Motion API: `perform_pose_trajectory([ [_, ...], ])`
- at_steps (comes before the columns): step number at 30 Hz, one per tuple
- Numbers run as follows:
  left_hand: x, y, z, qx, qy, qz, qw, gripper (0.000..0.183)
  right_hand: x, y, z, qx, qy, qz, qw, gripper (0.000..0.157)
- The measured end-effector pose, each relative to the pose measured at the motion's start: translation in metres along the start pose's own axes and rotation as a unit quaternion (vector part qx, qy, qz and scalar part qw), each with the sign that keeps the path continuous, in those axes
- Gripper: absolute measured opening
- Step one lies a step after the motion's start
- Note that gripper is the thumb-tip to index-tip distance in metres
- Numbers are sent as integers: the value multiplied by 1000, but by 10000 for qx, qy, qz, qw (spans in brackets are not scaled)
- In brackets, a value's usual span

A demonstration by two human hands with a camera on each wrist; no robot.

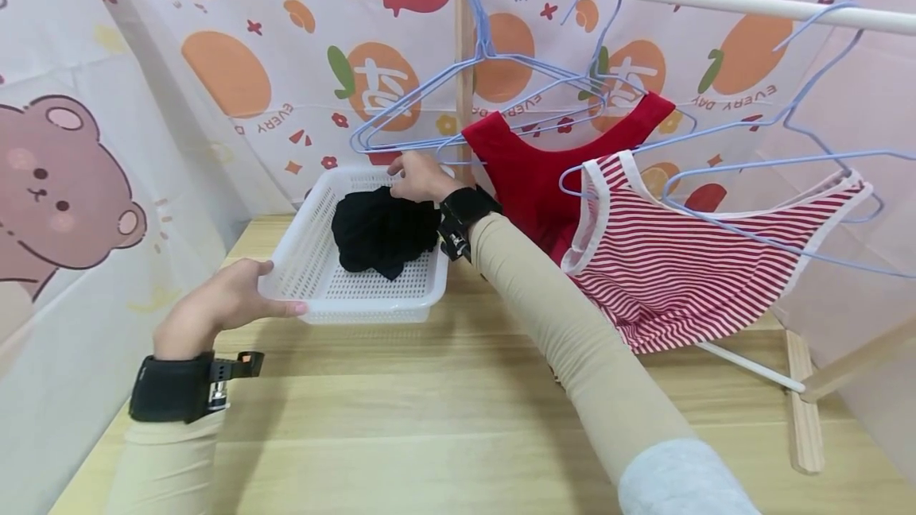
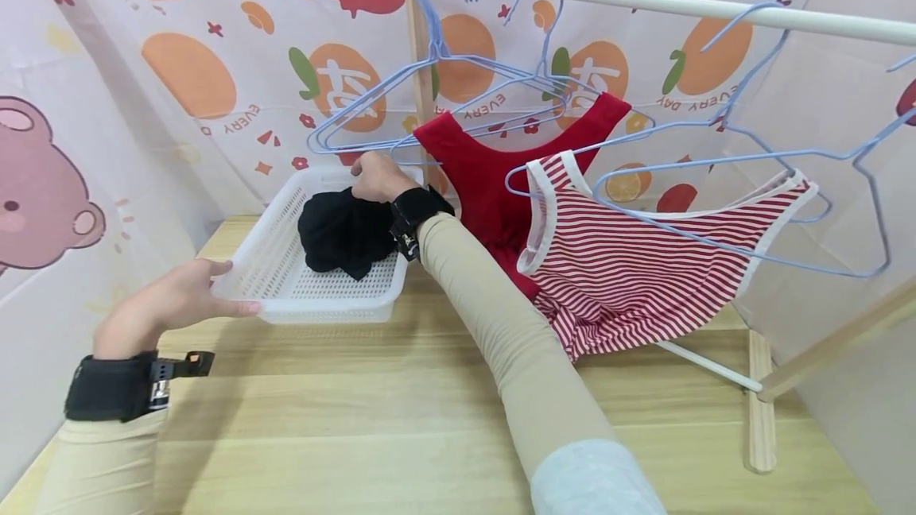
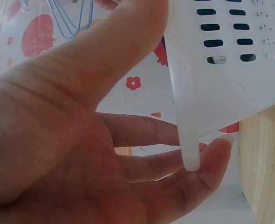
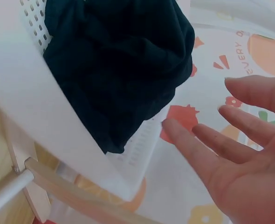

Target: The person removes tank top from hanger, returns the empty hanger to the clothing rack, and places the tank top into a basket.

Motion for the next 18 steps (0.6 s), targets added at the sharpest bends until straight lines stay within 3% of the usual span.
perform_pose_trajectory([
  [10,-4,-1,-2,-83,58,40,9999,116,3,3,14,-677,-270,-272,9970,49],
  [18,-2,-1,-2,-138,75,27,9999,117,4,5,27,-1067,33,-221,9940,48],
])
Point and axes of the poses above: each hand's wrist, its own z-axis away from the middle knuckle, its own y-axis out of the back of the hand, x = y × z, the point moved 3 cm from there along -z, towards the middle knuckle, and after that the axes turned 15 degrees about y, right-handed, at the moved point
